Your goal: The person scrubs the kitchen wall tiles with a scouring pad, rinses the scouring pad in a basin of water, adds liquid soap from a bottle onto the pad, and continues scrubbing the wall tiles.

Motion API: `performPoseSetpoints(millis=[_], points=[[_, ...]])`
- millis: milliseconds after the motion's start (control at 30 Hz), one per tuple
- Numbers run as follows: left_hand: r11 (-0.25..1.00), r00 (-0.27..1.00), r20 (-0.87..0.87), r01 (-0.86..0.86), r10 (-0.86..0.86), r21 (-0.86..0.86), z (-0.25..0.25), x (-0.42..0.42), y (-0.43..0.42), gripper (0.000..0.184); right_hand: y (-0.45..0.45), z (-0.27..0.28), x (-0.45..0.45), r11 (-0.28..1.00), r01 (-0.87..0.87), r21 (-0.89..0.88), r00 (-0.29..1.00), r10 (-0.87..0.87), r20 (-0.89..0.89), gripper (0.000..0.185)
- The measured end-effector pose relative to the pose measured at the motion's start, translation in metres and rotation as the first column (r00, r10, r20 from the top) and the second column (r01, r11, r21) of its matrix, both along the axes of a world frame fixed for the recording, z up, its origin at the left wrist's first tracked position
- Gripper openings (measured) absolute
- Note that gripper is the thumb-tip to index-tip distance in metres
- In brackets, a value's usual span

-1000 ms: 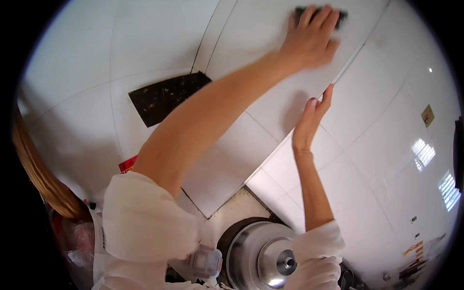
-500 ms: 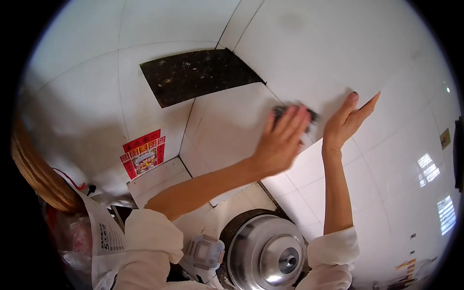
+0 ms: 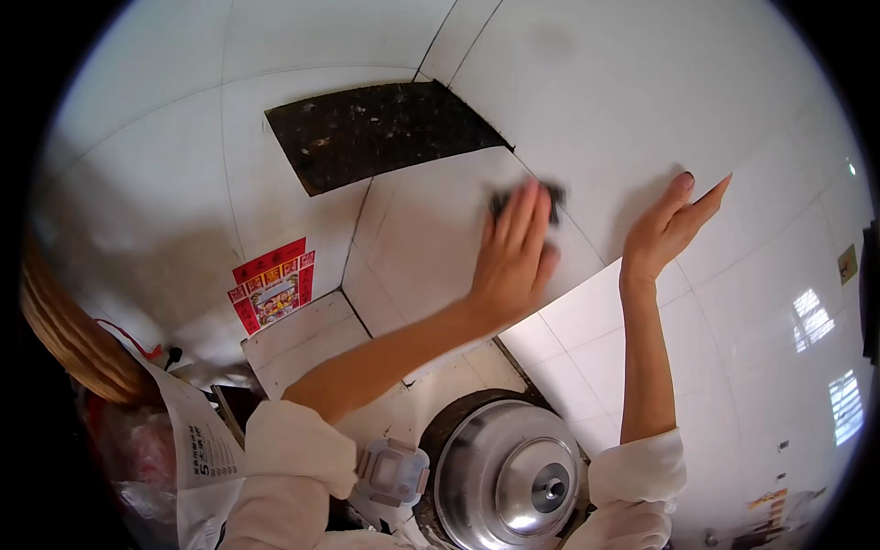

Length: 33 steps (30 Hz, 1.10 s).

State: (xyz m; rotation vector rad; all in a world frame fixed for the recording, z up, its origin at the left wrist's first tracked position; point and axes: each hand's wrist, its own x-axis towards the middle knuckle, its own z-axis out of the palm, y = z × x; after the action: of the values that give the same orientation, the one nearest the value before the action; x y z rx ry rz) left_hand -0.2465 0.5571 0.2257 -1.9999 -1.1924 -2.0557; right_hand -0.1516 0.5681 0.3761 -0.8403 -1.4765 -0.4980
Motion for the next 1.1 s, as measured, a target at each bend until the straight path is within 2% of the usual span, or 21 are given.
performPoseSetpoints(millis=[33,100,167,233,300,333,433,500,533,567,633,667,700,767,800,833,900,933,1000,1033,1100], points=[[1.0,1.0,-0.005,0.001,-0.001,0.001,-0.01,0.001,0.0,0.059,0.0,-0.001,0.001,1.0,0.012,0.011,1.0,-0.012,0.008,0.064],[0.995,0.968,-0.23,-0.087,0.097,0.051,-0.047,0.001,0.008,0.062,-0.002,-0.002,0.001,1.0,0.001,0.005,1.0,-0.001,0.007,0.065],[0.978,0.982,0.097,-0.174,0.163,0.115,-0.047,-0.027,0.056,0.065,0.003,-0.001,0.002,1.0,-0.016,0.002,1.0,0.016,0.009,0.065],[0.927,0.87,0.365,-0.228,0.331,-0.297,-0.031,-0.051,0.083,0.064,0.007,-0.003,0.007,0.998,0.04,0.051,0.999,-0.041,0.035,0.066],[0.939,0.917,0.213,-0.311,0.336,-0.145,-0.036,-0.025,0.067,0.064,0.005,-0.003,0.004,0.999,0.03,0.025,0.999,-0.031,0.019,0.068],[0.937,0.917,0.206,-0.315,0.342,-0.153,-0.04,-0.012,0.05,0.064,0.006,-0.003,0.005,0.999,0.043,0.03,0.999,-0.044,0.019,0.069],[0.988,0.98,-0.193,-0.012,0.042,0.154,-0.048,0.024,-0.004,0.056,0.009,-0.003,0.009,0.999,0.049,0.022,0.998,-0.05,0.042,0.072],[0.97,0.994,0.011,-0.105,0.105,0.221,-0.029,-0.005,0.041,0.056,0.01,-0.003,0.01,0.996,0.087,0.029,0.994,-0.089,0.057,0.073],[0.982,0.972,0.175,-0.171,0.155,0.078,-0.012,-0.017,0.054,0.057,0.009,-0.003,0.012,0.994,0.105,0.025,0.992,-0.107,0.06,0.074],[0.982,0.97,0.156,-0.184,0.187,-0.039,-0.002,-0.03,0.056,0.058,0.008,-0.004,0.011,0.994,0.107,0.036,0.992,-0.109,0.061,0.075],[0.994,0.984,0.166,-0.083,0.069,0.077,-0.012,-0.008,0.033,0.057,0.007,-0.003,0.01,0.993,0.101,0.058,0.992,-0.105,0.064,0.075],[0.953,0.999,0.048,-0.033,0.02,0.301,-0.036,0.013,0.03,0.056,0.006,-0.003,0.01,0.995,0.095,0.031,0.994,-0.096,0.055,0.076],[0.975,0.963,-0.219,-0.115,0.156,0.19,-0.041,0.026,-0.003,0.056,0.007,-0.003,0.009,0.997,0.081,0.002,0.996,-0.081,0.047,0.077],[0.981,0.985,-0.168,-0.017,0.05,0.194,-0.033,0.02,0.0,0.057,0.012,-0.002,0.016,0.994,0.106,0.033,0.99,-0.108,0.086,0.078],[0.974,0.979,-0.167,-0.077,0.115,0.215,-0.024,0.01,0.011,0.058,0.015,-0.003,0.017,0.991,0.121,0.048,0.987,-0.125,0.1,0.079],[0.974,0.993,-0.101,-0.038,0.062,0.224,-0.015,-0.007,0.027,0.057,0.017,-0.003,0.018,0.989,0.137,0.064,0.983,-0.143,0.114,0.08],[0.992,0.99,0.117,-0.092,0.082,0.085,-0.011,-0.03,0.053,0.055,0.015,-0.003,0.018,0.982,0.157,0.109,0.973,-0.173,0.155,0.083],[0.994,0.99,0.118,-0.088,0.079,0.072,-0.02,-0.03,0.053,0.055,0.015,-0.004,0.02,0.982,0.161,0.097,0.972,-0.175,0.158,0.083],[0.962,0.944,0.187,-0.275,0.27,-0.002,-0.044,-0.033,0.056,0.052,0.017,-0.004,0.023,0.98,0.183,0.078,0.971,-0.193,0.141,0.085],[0.963,0.947,0.18,-0.271,0.267,-0.006,-0.054,-0.036,0.058,0.052,0.017,-0.005,0.023,0.978,0.194,0.071,0.971,-0.202,0.128,0.086],[0.924,0.927,0.05,-0.374,0.371,0.078,-0.063,-0.046,0.062,0.054,0.017,-0.004,0.023,0.978,0.193,0.08,0.971,-0.202,0.13,0.086]])
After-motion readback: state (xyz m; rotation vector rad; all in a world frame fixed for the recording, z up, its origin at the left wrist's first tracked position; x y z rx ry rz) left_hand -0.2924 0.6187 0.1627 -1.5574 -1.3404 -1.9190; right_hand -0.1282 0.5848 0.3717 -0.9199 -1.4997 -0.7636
